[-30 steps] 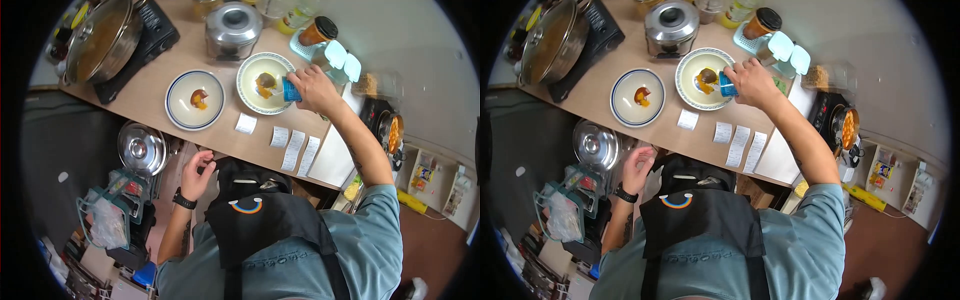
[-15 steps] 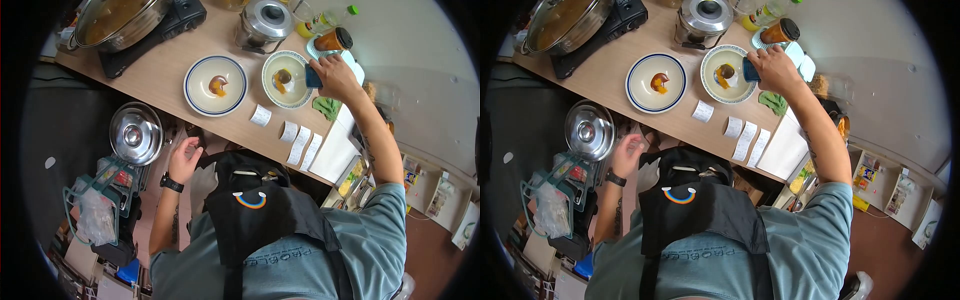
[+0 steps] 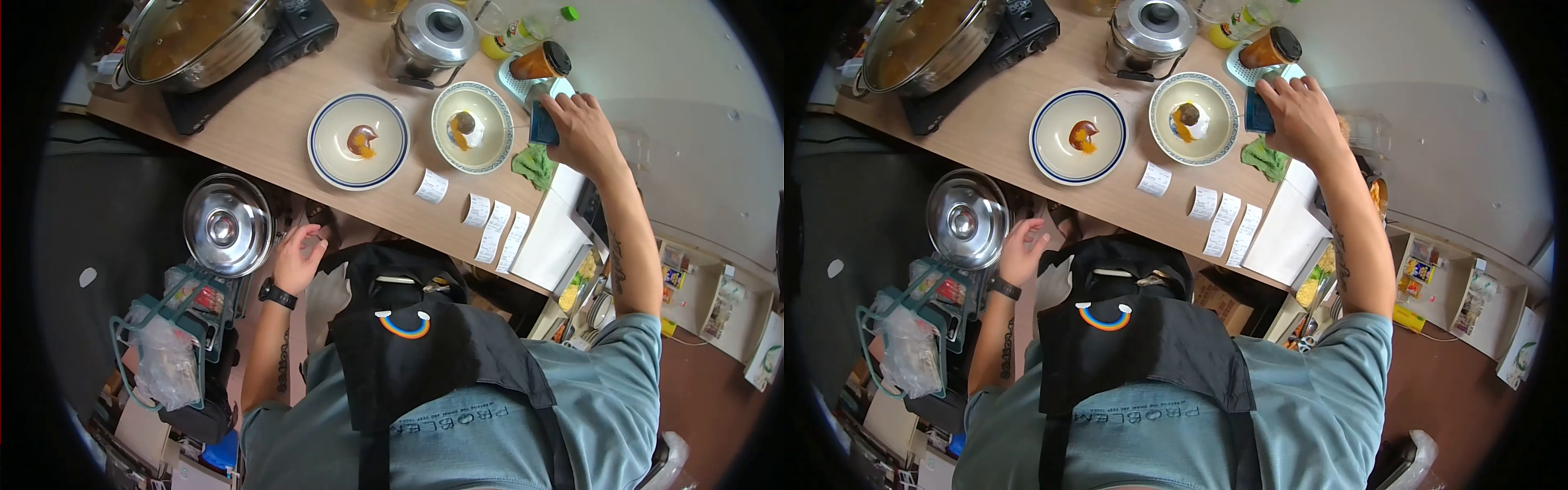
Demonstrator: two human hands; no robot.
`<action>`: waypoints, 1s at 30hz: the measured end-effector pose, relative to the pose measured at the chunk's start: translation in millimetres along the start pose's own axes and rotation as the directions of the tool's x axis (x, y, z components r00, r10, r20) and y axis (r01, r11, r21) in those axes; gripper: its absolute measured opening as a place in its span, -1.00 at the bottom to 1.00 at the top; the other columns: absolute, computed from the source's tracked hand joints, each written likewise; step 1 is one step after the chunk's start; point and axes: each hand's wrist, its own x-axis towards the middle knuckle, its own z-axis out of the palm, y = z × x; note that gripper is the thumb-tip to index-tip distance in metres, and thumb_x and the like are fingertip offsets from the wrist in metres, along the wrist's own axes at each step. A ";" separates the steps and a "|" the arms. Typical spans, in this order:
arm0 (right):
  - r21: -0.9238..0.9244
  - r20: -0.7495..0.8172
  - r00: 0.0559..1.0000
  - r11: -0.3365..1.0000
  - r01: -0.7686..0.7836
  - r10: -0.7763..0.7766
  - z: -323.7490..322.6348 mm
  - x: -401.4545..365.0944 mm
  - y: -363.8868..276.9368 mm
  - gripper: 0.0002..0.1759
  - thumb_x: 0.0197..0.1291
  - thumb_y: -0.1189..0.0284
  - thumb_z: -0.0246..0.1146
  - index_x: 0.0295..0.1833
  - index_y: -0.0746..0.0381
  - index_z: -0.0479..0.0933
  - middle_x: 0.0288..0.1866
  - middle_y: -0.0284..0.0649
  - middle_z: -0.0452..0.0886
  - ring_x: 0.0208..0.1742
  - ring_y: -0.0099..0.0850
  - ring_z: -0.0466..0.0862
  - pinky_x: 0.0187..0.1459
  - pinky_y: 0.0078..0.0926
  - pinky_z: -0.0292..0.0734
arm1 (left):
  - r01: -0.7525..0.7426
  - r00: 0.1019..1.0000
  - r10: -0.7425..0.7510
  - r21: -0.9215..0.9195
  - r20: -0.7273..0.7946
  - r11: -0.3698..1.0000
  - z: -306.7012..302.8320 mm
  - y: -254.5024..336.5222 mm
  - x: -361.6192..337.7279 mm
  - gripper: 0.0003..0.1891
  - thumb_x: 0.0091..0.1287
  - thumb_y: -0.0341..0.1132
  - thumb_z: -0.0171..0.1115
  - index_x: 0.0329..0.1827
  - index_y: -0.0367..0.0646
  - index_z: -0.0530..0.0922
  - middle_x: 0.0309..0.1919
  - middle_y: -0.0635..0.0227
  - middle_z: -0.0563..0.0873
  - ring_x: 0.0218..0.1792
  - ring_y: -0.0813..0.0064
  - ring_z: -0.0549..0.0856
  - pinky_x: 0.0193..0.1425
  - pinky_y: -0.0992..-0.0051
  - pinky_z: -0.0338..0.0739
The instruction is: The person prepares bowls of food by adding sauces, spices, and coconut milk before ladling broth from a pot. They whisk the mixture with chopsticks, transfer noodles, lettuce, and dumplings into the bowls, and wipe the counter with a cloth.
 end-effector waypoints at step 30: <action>0.517 -0.264 0.964 0.850 0.104 0.043 17.6 30.1 -190.2 -0.23 -0.16 0.33 0.52 0.27 0.16 0.45 0.00 -0.10 0.59 0.10 -0.11 0.61 0.12 -0.16 0.50 | 0.047 0.997 -0.049 0.047 0.057 0.998 -21.3 -60.3 -9.5 -0.62 0.28 -0.20 0.40 0.10 -0.18 0.61 -0.04 0.17 0.73 0.05 0.16 0.71 0.14 0.26 0.58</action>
